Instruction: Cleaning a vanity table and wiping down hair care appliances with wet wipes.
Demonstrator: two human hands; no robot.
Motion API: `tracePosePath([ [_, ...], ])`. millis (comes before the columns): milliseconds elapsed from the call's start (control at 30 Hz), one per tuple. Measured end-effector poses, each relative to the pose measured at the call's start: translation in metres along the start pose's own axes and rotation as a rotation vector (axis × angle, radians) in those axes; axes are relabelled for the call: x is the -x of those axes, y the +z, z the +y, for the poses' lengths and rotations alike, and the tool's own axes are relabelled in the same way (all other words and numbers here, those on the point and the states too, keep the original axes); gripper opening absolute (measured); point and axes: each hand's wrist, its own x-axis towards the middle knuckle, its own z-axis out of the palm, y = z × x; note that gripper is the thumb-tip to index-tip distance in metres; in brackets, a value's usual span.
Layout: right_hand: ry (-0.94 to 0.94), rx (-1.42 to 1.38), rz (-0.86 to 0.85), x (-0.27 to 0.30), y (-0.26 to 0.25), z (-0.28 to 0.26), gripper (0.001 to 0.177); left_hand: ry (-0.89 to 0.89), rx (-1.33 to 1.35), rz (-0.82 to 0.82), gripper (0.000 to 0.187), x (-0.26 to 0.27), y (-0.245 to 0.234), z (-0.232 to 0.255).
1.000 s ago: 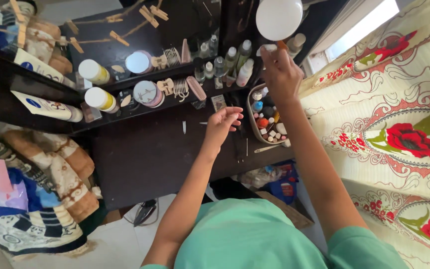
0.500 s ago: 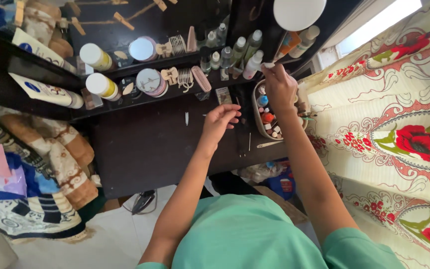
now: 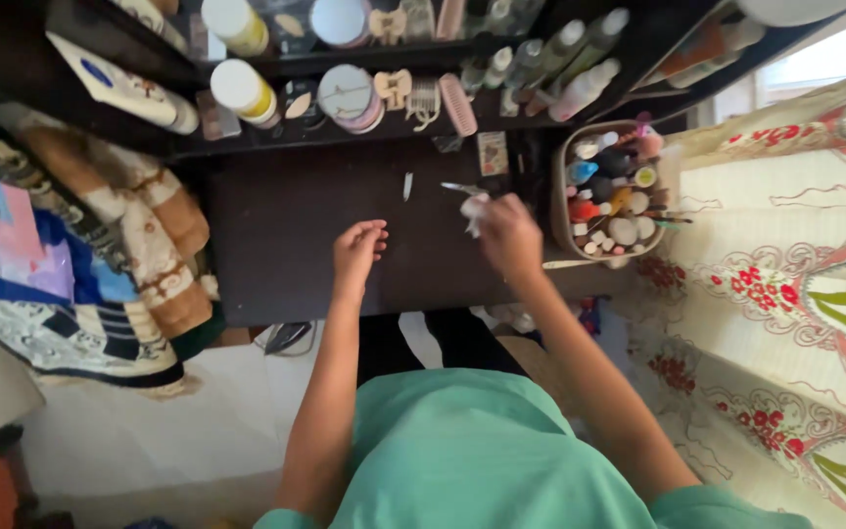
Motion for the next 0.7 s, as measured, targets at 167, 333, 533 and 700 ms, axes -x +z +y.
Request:
tracePosePath([
  [167,0.065,0.058,-0.107,0.046,0.085,-0.017,0.032,0.167,-0.260,-0.047,0.019,-0.015,-0.032,-0.076],
  [333,0.064,0.237,-0.165,0.070,0.136,0.012,0.038,0.327,-0.613,0.026,0.012,0.021,-0.050,-0.058],
  [533,-0.072,0.531,-0.131,0.105,0.173,-0.003,0.070,0.630,-0.838,0.093,0.015,0.036,-0.124,-0.035],
  [700,0.023,0.469,-0.050,0.109,0.249,-0.092,0.083,0.576,-0.836,0.092,0.016,0.037,-0.191,-0.027],
])
